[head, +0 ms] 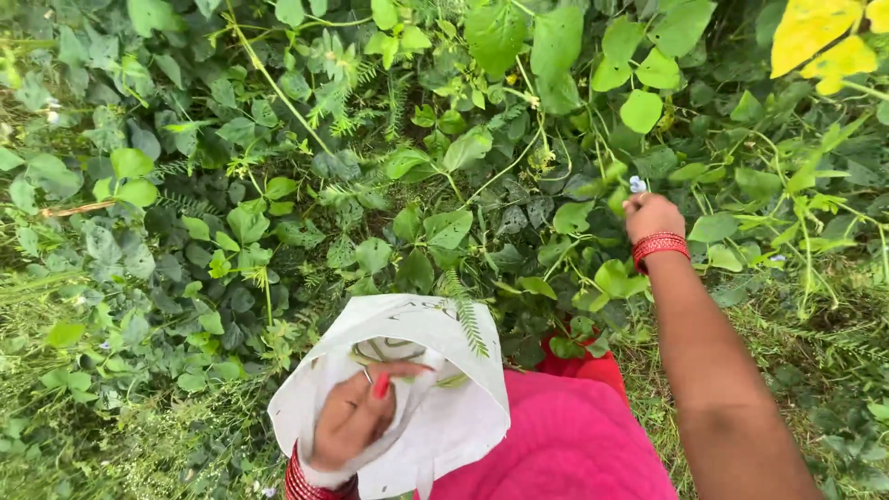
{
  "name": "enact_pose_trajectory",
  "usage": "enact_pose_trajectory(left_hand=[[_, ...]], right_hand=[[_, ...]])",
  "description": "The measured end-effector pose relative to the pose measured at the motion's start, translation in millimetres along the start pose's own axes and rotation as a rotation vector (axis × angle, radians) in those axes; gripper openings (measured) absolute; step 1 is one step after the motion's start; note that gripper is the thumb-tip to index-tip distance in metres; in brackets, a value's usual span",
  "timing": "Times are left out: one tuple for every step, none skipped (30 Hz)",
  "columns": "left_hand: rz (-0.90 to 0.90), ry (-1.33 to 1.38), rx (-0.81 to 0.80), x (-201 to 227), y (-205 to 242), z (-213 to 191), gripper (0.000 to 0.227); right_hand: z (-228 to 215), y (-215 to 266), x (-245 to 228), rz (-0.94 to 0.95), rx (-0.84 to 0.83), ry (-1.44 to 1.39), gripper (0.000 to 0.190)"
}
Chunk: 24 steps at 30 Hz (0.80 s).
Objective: Picking long green beans from plants and placing them in a white bag.
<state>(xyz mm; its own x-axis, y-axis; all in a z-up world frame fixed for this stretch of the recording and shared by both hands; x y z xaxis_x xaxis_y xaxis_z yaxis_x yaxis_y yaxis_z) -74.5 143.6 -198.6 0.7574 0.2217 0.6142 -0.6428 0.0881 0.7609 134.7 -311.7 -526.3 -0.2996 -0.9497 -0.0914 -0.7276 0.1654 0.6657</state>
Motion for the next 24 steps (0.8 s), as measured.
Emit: enact_pose_trajectory(left_hand=[[0.063, 0.06, -0.174, 0.9, 7.3, 8.2, 0.065], [0.069, 0.06, -0.174, 8.1, 12.7, 5.7, 0.065], [0.089, 0.072, -0.234, 15.6, 18.1, 8.2, 0.074], [0.109, 0.083, -0.294, 23.3, 24.4, 11.0, 0.083], [0.123, 0.083, -0.298, 25.5, 27.3, 8.1, 0.083], [0.196, 0.105, -0.319, 33.5, 31.1, 7.6, 0.086], [0.268, 0.118, -0.349, 41.9, 34.1, 6.1, 0.089], [0.279, 0.111, -0.361, 41.7, 36.2, 6.7, 0.089], [0.29, 0.141, -0.352, 43.6, 38.4, 6.4, 0.089], [0.301, 0.171, -0.343, 45.7, 39.5, 6.5, 0.09], [0.314, 0.172, -0.349, 45.6, 41.5, 5.2, 0.09], [0.259, 0.132, -0.363, 39.2, 40.7, 5.9, 0.09], [0.203, 0.093, -0.372, 32.5, 38.2, 8.0, 0.09], [0.213, 0.096, -0.374, 29.7, 34.7, 13.0, 0.09], [0.218, 0.088, -0.327, 25.0, 33.1, 15.0, 0.084], [0.222, 0.08, -0.28, 19.4, 30.2, 18.0, 0.078], [0.212, 0.077, -0.276, 28.9, 24.1, 26.9, 0.078], [0.214, 0.052, -0.3, 38.4, 17.8, 39.4, 0.076], [0.207, 0.031, -0.329, 46.5, 14.8, 52.9, 0.075], [0.188, 0.032, -0.33, 45.6, 15.2, 62.1, 0.075], [0.188, 0.033, -0.285, 46.8, 10.7, 67.0, 0.075], [0.189, 0.033, -0.24, 49.5, 7.3, 71.6, 0.075], [0.192, 0.026, -0.242, 54.7, 2.4, 80.1, 0.075], [0.203, 0.019, -0.217, 61.2, -2.3, 86.0, 0.074]], right_hand=[[6.5, 2.0, -4.8, -0.03, -0.058, 0.058, 0.025], [1.1, 10.9, -10.8, -0.033, -0.052, 0.058, 0.025], [-3.0, 18.7, -20.4, -0.08, -0.073, 0.101, 0.022], [-7.3, 27.1, -29.7, -0.127, -0.093, 0.145, 0.02], [-12.7, 33.1, -32.8, -0.13, -0.079, 0.147, 0.02], [-22.3, 39.2, -40.6, -0.195, -0.021, 0.15, 0.02], [-30.2, 47.7, -45.8, -0.251, 0.04, 0.146, 0.02], [-39.9, 47.9, -52.8, -0.246, 0.058, 0.141, 0.02], [-48.2, 54.2, -62.7, -0.326, 0.077, 0.165, 0.022], [-56.8, 59.8, -72.0, -0.405, 0.097, 0.189, 0.024], [-69.6, 59.1, -83.1, -0.406, 0.111, 0.193, 0.024], [-82.7, 60.9, -101.5, -0.494, 0.147, 0.228, 0.028], [-94.6, 60.8, -119.1, -0.585, 0.178, 0.266, 0.032], [-111.5, 46.0, -127.0, -0.588, 0.187, 0.271, 0.032], [-121.0, 34.6, -142.1, -0.648, 0.22, 0.463, 0.037], [-129.2, 22.0, -155.5, -0.704, 0.255, 0.655, 0.043], [-136.5, -12.8, -143.2, -0.705, 0.246, 0.649, 0.043], [-156.0, -43.5, -133.8, -0.709, 0.428, 0.665, 0.039], [-171.9, -67.4, -117.1, -0.699, 0.601, 0.681, 0.038], [-189.0, -73.4, -101.2, -0.694, 0.583, 0.677, 0.038], [-209.2, -102.2, -75.3, -0.471, 0.412, 0.626, 0.042], [-227.7, -125.0, -46.8, -0.25, 0.242, 0.569, 0.049], [-237.6, -123.3, -24.4, -0.248, 0.246, 0.562, 0.049], [-257.3, -118.7, -2.4, -0.208, 0.37, 0.614, 0.041]])
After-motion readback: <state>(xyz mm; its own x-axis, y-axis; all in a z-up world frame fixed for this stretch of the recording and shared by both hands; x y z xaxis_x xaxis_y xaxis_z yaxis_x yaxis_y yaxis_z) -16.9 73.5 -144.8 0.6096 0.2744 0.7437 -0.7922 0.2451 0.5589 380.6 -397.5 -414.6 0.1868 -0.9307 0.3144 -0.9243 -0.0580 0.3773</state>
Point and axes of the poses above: each hand's wrist, its own y-axis away from the middle knuckle, its own z-axis out of the palm, x = y × z, the point moved 9 cm from there along -y, towards the middle knuckle
